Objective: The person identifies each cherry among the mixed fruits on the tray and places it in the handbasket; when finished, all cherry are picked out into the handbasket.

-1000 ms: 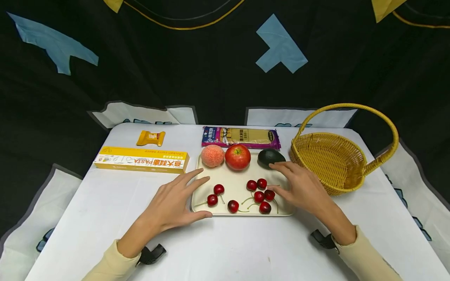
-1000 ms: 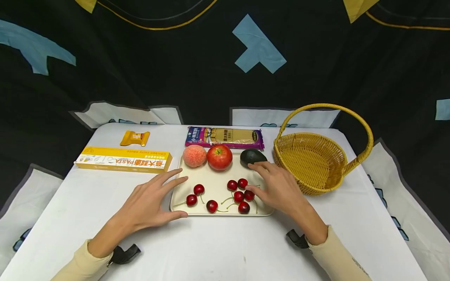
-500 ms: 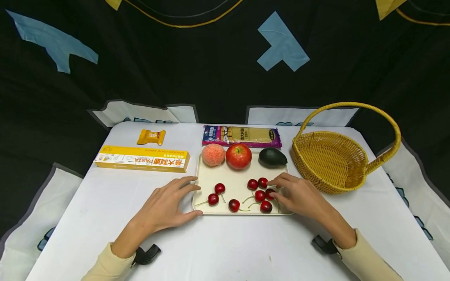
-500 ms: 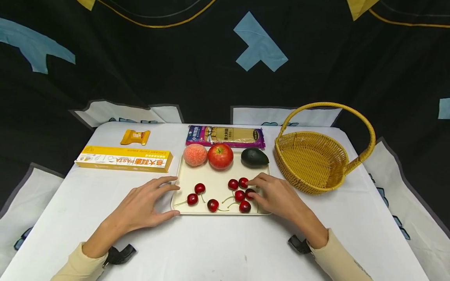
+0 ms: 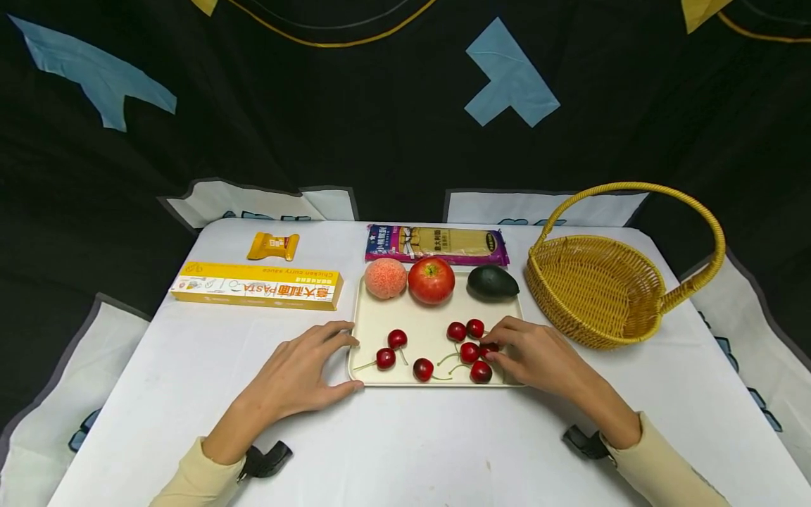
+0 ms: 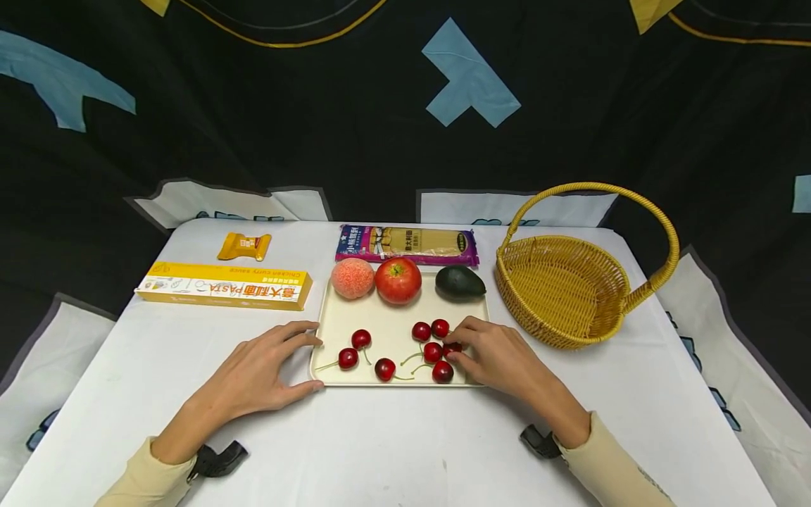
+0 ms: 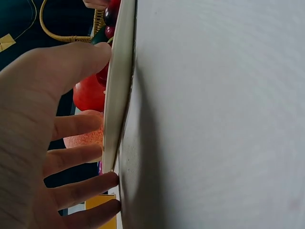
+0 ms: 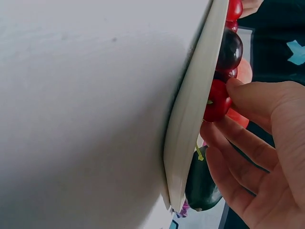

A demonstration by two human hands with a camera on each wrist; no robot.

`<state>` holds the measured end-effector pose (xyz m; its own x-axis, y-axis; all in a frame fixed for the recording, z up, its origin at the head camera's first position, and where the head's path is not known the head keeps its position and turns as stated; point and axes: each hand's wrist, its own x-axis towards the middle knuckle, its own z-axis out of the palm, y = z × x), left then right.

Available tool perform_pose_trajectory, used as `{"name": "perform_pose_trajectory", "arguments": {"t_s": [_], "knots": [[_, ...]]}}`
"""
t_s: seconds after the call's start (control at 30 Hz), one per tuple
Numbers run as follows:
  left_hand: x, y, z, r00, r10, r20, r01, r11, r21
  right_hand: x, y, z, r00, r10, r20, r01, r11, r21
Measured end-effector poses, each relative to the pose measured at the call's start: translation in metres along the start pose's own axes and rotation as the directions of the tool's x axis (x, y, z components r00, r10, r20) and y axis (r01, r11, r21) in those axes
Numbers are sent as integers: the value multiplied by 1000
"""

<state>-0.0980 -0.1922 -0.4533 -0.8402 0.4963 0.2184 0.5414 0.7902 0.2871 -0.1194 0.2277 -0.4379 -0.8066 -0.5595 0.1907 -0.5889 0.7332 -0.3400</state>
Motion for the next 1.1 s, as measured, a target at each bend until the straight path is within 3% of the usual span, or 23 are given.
{"name": "perform_pose_trajectory", "arguments": {"t_s": [0.23,0.47,0.8,1.1], "knots": [[0,-2,2,1000,17,-18,-17,1000,20,0,1,0,1000,19,18,-19,1000,22],[1,-1,1,1000,-14,20,14,1000,26,0,2,0,1000,6,18,-6,1000,26],[-1,-2,3,1000,-5,1,4,1000,29,-1,3,-10,999,-36,-16,37,999,27],[0,-2,1,999,-29,36,28,999,30,0,8,-26,993,-48,-108,53,997,51]]}}
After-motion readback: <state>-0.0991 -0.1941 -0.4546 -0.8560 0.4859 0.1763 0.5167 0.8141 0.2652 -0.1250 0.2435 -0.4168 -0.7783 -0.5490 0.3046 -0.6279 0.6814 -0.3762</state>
